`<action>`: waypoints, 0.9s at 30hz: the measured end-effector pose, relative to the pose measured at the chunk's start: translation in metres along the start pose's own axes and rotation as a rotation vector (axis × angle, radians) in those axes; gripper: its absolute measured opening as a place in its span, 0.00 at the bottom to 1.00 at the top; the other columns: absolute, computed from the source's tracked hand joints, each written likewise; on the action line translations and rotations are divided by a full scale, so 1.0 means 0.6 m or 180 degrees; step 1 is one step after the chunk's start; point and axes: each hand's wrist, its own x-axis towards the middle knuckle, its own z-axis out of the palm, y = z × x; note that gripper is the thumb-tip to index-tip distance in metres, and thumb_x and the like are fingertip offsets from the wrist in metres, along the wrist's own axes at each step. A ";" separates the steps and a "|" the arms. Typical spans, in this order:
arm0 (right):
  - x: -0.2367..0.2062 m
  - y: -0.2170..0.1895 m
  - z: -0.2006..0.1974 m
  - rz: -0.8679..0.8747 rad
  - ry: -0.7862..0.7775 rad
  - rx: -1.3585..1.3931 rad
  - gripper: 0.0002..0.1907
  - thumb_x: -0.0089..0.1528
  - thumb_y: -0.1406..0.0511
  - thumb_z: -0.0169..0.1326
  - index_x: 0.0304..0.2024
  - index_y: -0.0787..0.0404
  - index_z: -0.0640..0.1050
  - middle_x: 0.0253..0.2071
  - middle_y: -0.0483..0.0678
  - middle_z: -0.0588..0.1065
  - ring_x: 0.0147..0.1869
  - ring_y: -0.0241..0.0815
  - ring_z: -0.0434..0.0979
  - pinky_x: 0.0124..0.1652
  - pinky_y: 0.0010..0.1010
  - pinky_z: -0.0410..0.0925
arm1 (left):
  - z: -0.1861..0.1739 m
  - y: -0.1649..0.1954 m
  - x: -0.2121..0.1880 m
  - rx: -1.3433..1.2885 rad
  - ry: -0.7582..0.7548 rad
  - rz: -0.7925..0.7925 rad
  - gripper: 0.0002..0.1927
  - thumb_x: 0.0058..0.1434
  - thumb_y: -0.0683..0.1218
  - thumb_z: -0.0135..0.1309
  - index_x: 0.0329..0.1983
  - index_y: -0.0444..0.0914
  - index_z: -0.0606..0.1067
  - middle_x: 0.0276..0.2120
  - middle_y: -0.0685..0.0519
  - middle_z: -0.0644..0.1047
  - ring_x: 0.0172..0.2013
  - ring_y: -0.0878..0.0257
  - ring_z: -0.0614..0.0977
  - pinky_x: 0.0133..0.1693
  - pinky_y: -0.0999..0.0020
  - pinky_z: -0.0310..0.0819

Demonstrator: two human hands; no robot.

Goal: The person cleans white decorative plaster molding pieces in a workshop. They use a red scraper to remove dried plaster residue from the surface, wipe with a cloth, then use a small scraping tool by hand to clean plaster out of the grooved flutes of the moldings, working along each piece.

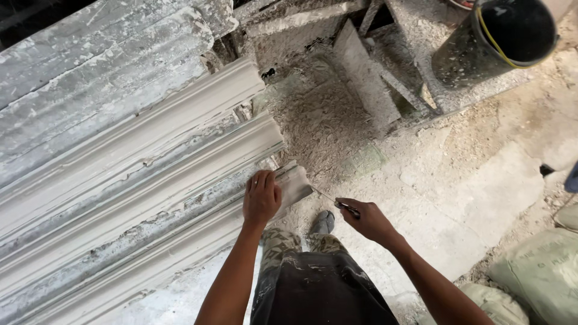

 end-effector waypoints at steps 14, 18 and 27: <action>0.040 0.031 0.018 -0.0099 -0.0022 -0.0013 0.21 0.67 0.60 0.54 0.63 0.53 0.77 0.32 0.53 0.83 0.24 0.42 0.77 0.27 0.36 0.72 | -0.010 0.017 0.011 0.0243 -0.0019 -0.0037 0.18 0.59 0.42 0.51 0.53 0.33 0.74 0.50 0.44 0.76 0.56 0.48 0.75 0.57 0.50 0.68; 0.029 0.033 -0.029 -0.0553 0.0119 -0.0044 0.20 0.65 0.61 0.54 0.59 0.54 0.78 0.34 0.49 0.84 0.23 0.34 0.80 0.26 0.31 0.74 | -0.009 0.016 0.011 0.0224 -0.0060 -0.0100 0.18 0.60 0.42 0.51 0.53 0.33 0.74 0.50 0.45 0.75 0.56 0.48 0.75 0.57 0.50 0.68; 0.046 -0.023 -0.018 -0.0133 0.0085 -0.0069 0.20 0.66 0.60 0.53 0.59 0.57 0.78 0.25 0.53 0.81 0.20 0.39 0.74 0.24 0.35 0.67 | -0.001 0.010 0.002 0.0286 -0.0032 -0.0060 0.18 0.60 0.43 0.50 0.53 0.35 0.74 0.49 0.45 0.74 0.55 0.48 0.74 0.57 0.49 0.67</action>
